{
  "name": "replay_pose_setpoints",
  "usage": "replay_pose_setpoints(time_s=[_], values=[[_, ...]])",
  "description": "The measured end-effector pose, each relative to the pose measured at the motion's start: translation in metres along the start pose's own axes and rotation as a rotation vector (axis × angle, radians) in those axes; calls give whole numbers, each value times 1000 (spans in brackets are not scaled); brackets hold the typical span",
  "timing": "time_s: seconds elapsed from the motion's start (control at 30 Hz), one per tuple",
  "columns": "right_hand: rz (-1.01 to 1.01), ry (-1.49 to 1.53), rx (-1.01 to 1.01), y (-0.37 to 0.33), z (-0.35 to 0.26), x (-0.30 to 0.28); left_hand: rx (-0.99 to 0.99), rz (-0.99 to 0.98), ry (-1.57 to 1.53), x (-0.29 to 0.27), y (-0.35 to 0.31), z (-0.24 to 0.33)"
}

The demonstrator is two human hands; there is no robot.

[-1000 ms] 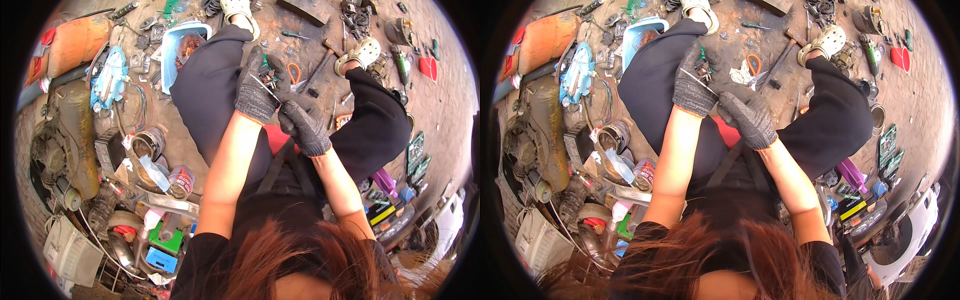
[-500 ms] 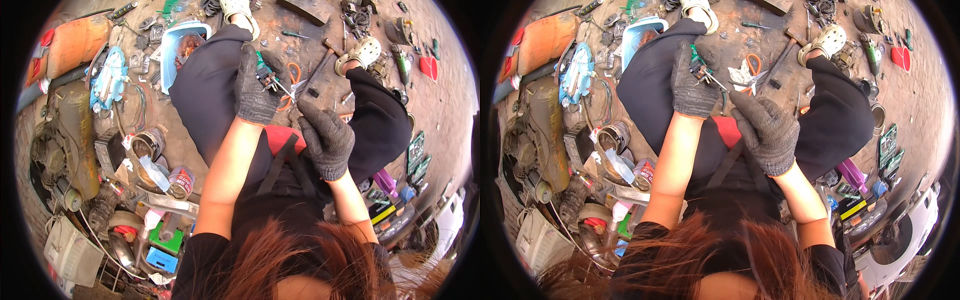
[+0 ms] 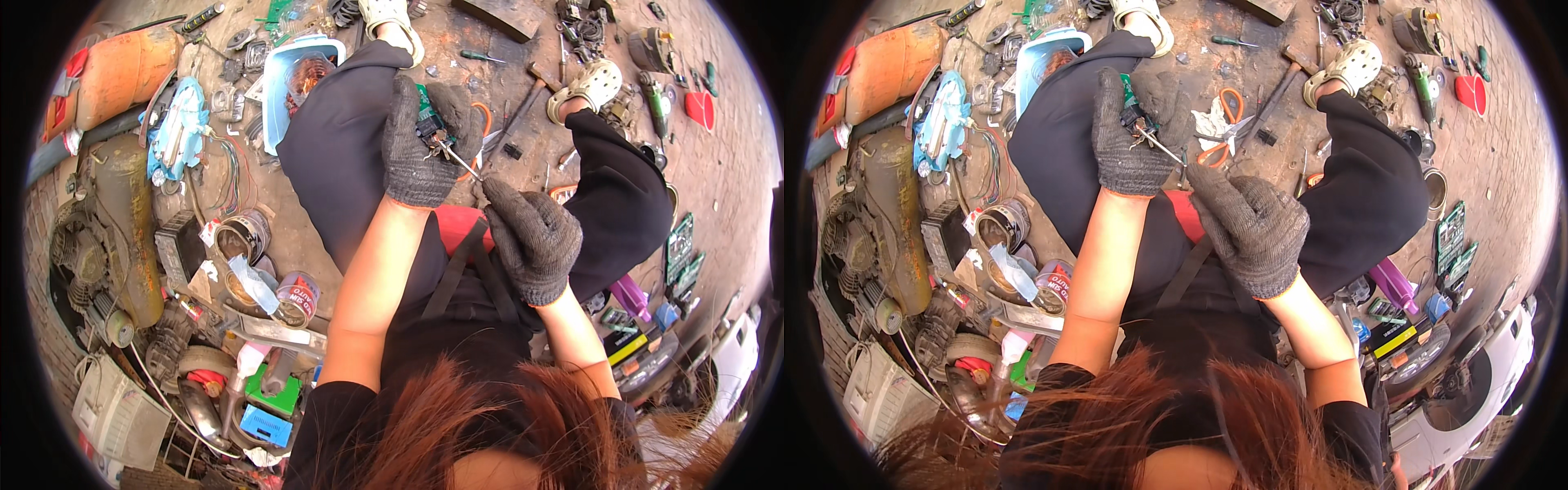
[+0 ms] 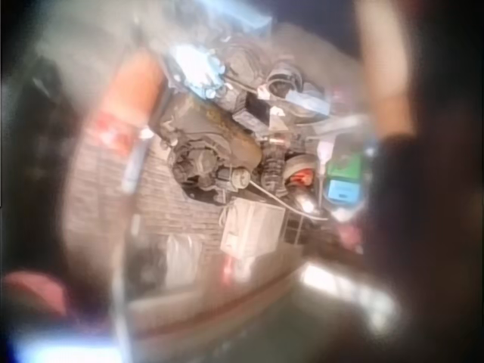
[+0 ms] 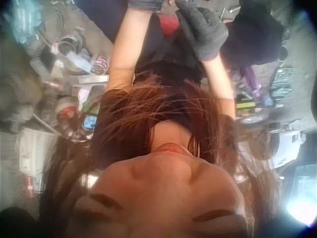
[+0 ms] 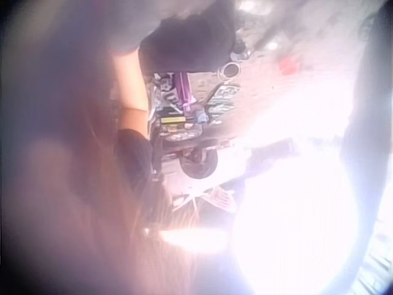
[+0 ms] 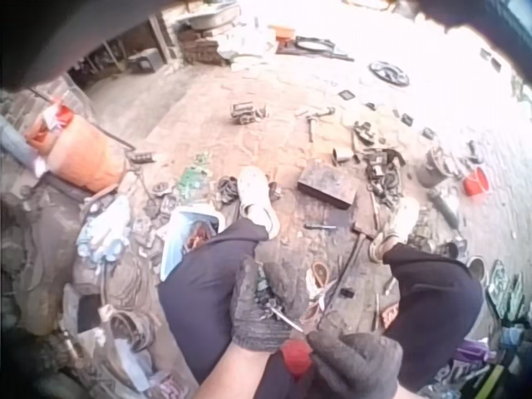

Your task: The person sits on the floor and uses pliers and a screwdriver to remove components from a small green circuit board. They repeatedly pry and pull parts off the board, placing removed pieces into a nearby blue container.

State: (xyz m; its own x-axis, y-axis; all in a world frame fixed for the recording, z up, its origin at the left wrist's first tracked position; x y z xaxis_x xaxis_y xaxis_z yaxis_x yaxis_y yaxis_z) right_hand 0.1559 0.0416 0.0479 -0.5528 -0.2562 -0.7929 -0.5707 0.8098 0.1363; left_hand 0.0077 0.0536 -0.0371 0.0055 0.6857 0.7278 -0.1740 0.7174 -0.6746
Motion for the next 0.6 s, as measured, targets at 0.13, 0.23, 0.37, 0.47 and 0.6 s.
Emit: replay_pose_setpoints(time_s=[0.13, 0.23, 0.37, 0.47, 0.6], values=[[23, 1, -4, 2, -2, -1, -46, -610, 122, -6, 11, 5], [30, 7, -11, 1, -1, 0, -16, -478, 106, -10, 10, 4], [0, -9, -15, 2, 0, 1, -18, -325, 54, -10, 6, 1], [-35, -49, -15, 5, -2, 2, -17, -365, 87, -9, 5, 1], [-32, -55, -39, 7, -4, 2, -102, -447, -34, -24, 15, 4]])
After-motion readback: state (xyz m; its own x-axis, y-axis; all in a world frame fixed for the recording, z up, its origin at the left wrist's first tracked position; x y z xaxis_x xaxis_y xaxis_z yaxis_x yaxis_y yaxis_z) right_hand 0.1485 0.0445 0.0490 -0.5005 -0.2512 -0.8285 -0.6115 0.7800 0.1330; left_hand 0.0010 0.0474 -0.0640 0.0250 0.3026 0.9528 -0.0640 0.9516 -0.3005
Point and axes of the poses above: each hand's wrist, its own y-axis towards the middle knuckle, its own x-axis out of the palm, z = x × y, the point moved 4 cm from there along y, towards the middle knuckle, and after that the axes turned 2 degrees about x, right-handed, at the moved point
